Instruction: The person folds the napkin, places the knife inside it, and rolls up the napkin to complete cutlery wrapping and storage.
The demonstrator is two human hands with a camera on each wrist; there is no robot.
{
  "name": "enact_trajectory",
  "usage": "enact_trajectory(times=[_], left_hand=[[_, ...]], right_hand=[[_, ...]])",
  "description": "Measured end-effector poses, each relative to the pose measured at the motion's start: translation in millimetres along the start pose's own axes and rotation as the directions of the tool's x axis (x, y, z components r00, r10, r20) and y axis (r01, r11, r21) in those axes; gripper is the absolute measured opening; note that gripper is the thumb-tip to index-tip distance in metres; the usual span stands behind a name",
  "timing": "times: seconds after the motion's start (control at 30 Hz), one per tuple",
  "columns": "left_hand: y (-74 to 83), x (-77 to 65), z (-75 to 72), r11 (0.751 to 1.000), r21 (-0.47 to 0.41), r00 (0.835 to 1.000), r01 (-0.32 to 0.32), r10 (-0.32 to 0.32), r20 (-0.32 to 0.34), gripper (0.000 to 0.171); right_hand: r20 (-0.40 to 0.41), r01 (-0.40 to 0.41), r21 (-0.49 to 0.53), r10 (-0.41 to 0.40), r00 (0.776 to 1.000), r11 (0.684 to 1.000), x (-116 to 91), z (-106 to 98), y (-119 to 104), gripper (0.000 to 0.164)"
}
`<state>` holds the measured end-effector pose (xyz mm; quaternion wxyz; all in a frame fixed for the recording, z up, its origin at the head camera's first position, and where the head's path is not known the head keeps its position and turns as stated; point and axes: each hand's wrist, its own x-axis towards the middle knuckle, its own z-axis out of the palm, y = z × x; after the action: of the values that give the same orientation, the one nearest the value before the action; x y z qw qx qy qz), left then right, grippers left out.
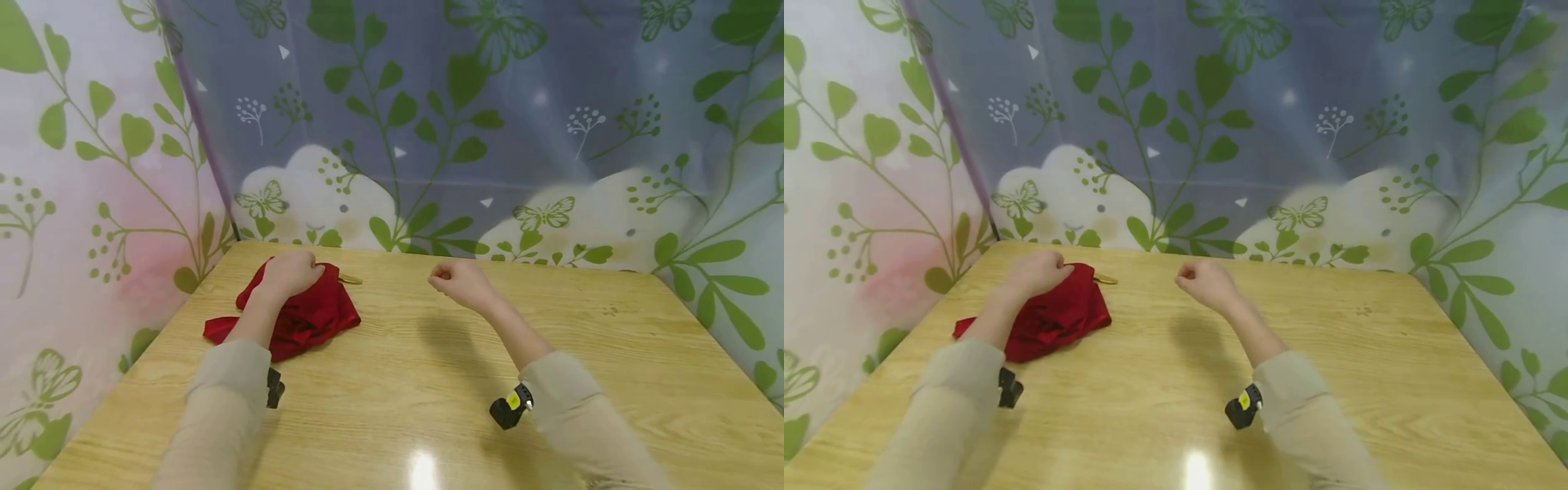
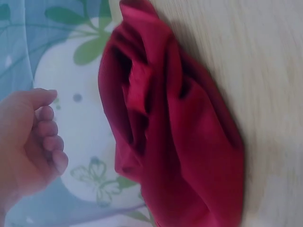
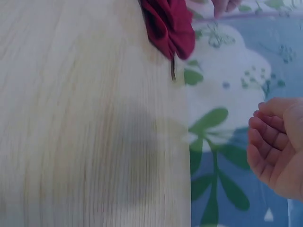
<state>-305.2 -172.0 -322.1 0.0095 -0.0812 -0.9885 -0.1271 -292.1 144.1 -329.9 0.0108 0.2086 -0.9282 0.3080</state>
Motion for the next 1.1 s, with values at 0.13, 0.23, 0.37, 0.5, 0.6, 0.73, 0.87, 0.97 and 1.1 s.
enact_trajectory(times=[0.13, 0.23, 0.37, 0.5, 0.6, 0.73, 0.87, 0.97, 1.1], left_hand=[[-19.7, -4.4, -2.4, 1.000, 0.000, 1.000, 0.024, -0.024, -0.003, 0.041], [-35.6, -7.2, -2.4, 0.999, -0.007, 0.999, 0.035, -0.035, -0.008, 0.040], [-53.8, -12.0, -2.4, 0.997, -0.041, 0.998, 0.063, -0.063, -0.007, 0.031], [-67.6, -19.2, -3.2, 0.996, -0.063, 0.997, 0.071, -0.071, -0.009, 0.020], [-76.7, -24.0, -2.8, 0.995, -0.059, 0.997, 0.081, -0.081, 0.008, 0.015], [-84.7, -27.3, 1.8, 0.994, -0.034, 0.991, 0.104, -0.101, 0.085, 0.027], [-83.6, -26.5, 6.8, 0.995, -0.041, 0.983, 0.086, -0.078, 0.166, 0.055], [-80.8, -23.9, 10.7, 0.995, -0.054, 0.980, 0.085, -0.074, 0.184, 0.070], [-76.4, -21.9, 15.7, 0.998, -0.030, 0.984, 0.064, -0.058, 0.167, 0.069]], right_hand=[[0.054, 0.039, -0.002, -0.039, 0.998, 0.999, 8.7, 16.5, -18.0, 0.018], [0.100, 0.083, -0.028, -0.080, 0.992, 0.996, 15.7, 29.8, -28.6, 0.019], [0.141, 0.112, -0.069, -0.101, 0.985, 0.991, 24.3, 47.2, -40.3, 0.024], [0.177, 0.146, -0.124, -0.123, 0.976, 0.982, 32.3, 62.8, -53.0, 0.030], [0.224, 0.192, -0.176, -0.150, 0.963, 0.965, 37.4, 73.6, -63.1, 0.036], [0.267, 0.230, -0.232, -0.165, 0.950, 0.945, 40.9, 86.5, -75.8, 0.040], [0.281, 0.260, -0.278, -0.181, 0.942, 0.925, 44.1, 97.8, -85.4, 0.039], [0.297, 0.266, -0.322, -0.170, 0.940, 0.909, 45.3, 106.6, -89.6, 0.039], [0.304, 0.256, -0.388, -0.139, 0.942, 0.885, 45.6, 118.7, -91.6, 0.042]])
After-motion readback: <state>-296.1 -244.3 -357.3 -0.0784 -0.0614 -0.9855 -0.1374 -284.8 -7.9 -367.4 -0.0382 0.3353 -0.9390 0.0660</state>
